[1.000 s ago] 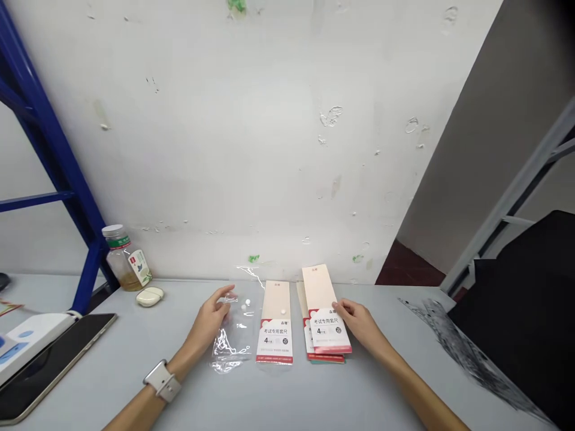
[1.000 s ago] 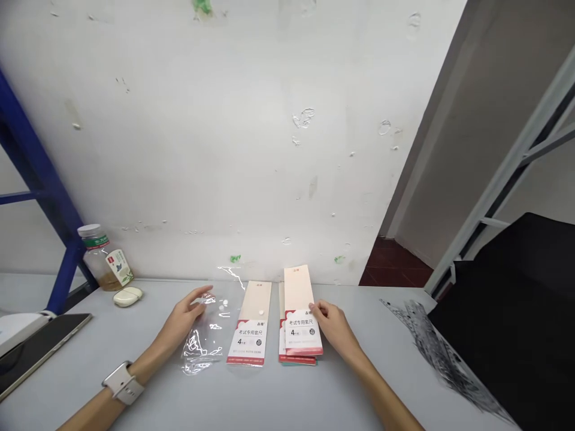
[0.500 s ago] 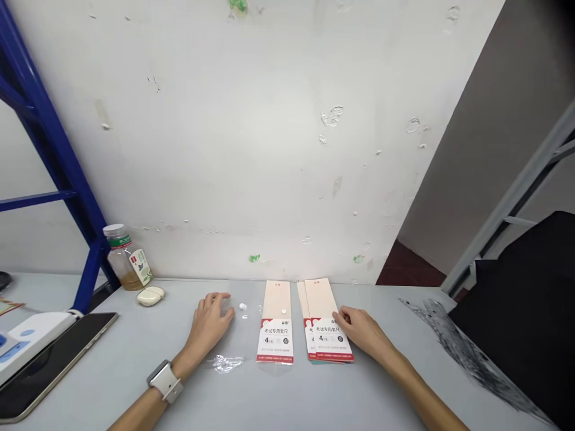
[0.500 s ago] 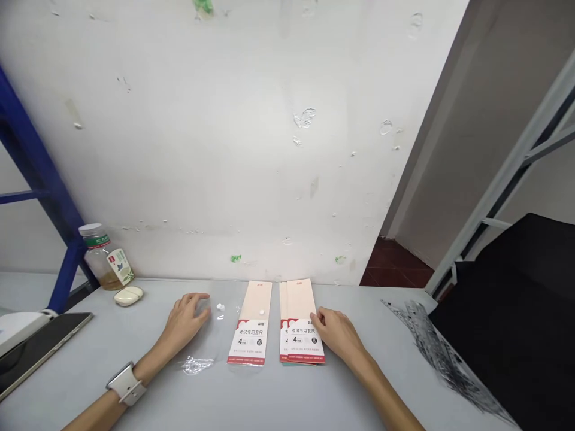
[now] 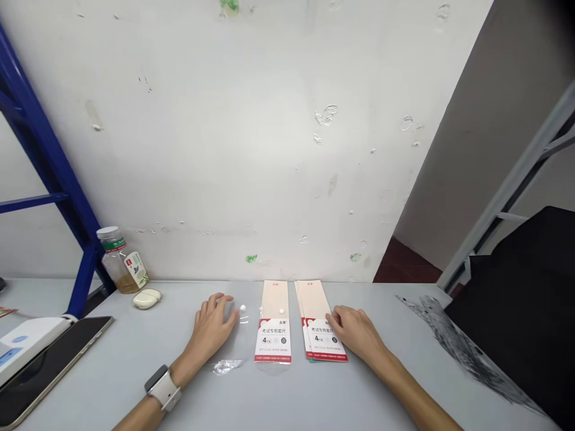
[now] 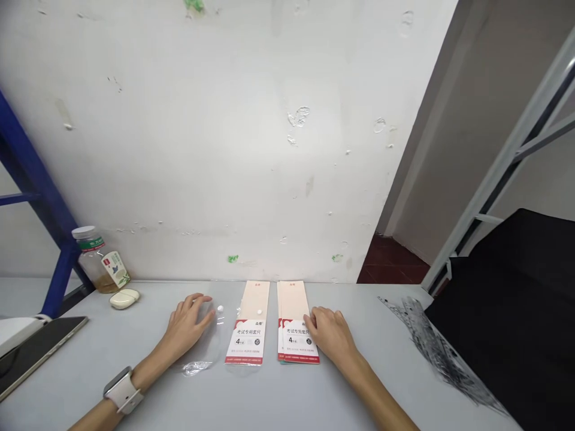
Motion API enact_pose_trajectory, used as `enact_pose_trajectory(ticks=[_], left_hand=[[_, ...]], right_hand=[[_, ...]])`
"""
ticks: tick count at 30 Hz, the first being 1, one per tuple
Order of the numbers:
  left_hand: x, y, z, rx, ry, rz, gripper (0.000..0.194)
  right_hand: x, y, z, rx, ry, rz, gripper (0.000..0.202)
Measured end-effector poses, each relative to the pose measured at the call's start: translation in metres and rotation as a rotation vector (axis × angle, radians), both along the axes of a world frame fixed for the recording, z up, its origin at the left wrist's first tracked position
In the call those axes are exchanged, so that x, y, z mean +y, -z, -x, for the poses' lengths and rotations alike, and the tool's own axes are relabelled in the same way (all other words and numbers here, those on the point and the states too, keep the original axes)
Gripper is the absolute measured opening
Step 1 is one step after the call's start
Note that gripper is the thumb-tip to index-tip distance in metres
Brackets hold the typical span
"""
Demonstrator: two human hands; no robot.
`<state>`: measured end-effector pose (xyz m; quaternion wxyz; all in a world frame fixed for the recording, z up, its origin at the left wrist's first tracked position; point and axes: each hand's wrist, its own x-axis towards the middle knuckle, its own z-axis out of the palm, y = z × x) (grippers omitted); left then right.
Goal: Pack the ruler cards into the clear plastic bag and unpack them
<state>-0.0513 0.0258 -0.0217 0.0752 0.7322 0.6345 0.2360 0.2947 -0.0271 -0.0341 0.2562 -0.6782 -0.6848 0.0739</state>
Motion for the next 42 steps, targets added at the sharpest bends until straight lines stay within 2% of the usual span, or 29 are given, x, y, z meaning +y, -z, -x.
enact_pose_trajectory(ticks=[4, 6, 9, 13, 18, 22, 24, 27, 34, 42], left_hand=[[-0.003, -0.001, -0.003, 0.017, 0.015, -0.040, 0.035], [-0.006, -0.004, -0.006, 0.033, 0.082, -0.107, 0.033], [-0.016, -0.011, -0.012, 0.059, 0.291, -0.207, 0.029], [-0.033, -0.026, -0.021, 0.140, 0.605, -0.190, 0.029], [-0.047, -0.036, -0.029, 0.220, 0.755, -0.130, 0.027], [-0.048, -0.035, -0.032, 0.215, 0.789, -0.128, 0.031], [-0.048, -0.035, -0.033, 0.213, 0.789, -0.136, 0.028], [-0.049, -0.034, -0.035, 0.225, 0.793, -0.141, 0.020], [-0.049, -0.029, -0.039, 0.234, 0.800, -0.156, 0.012], [-0.048, -0.029, -0.037, 0.130, 0.764, -0.091, 0.020]], right_hand=[[0.000, 0.002, 0.003, -0.017, -0.008, -0.032, 0.035], [0.000, 0.003, 0.004, -0.028, -0.011, -0.043, 0.035], [0.001, 0.005, 0.004, -0.051, -0.006, -0.053, 0.037], [0.002, 0.005, 0.002, -0.086, 0.003, -0.068, 0.040], [-0.003, -0.008, 0.011, -0.129, -0.019, -0.173, 0.029], [-0.014, -0.020, 0.036, -0.135, -0.183, -0.219, 0.023], [-0.021, -0.021, 0.049, -0.123, -0.322, -0.219, 0.023], [-0.027, -0.019, 0.062, -0.119, -0.434, -0.197, 0.022], [-0.030, -0.023, 0.071, 0.020, -0.432, -0.072, 0.023], [-0.030, -0.033, 0.071, 0.282, -0.410, 0.115, 0.024]])
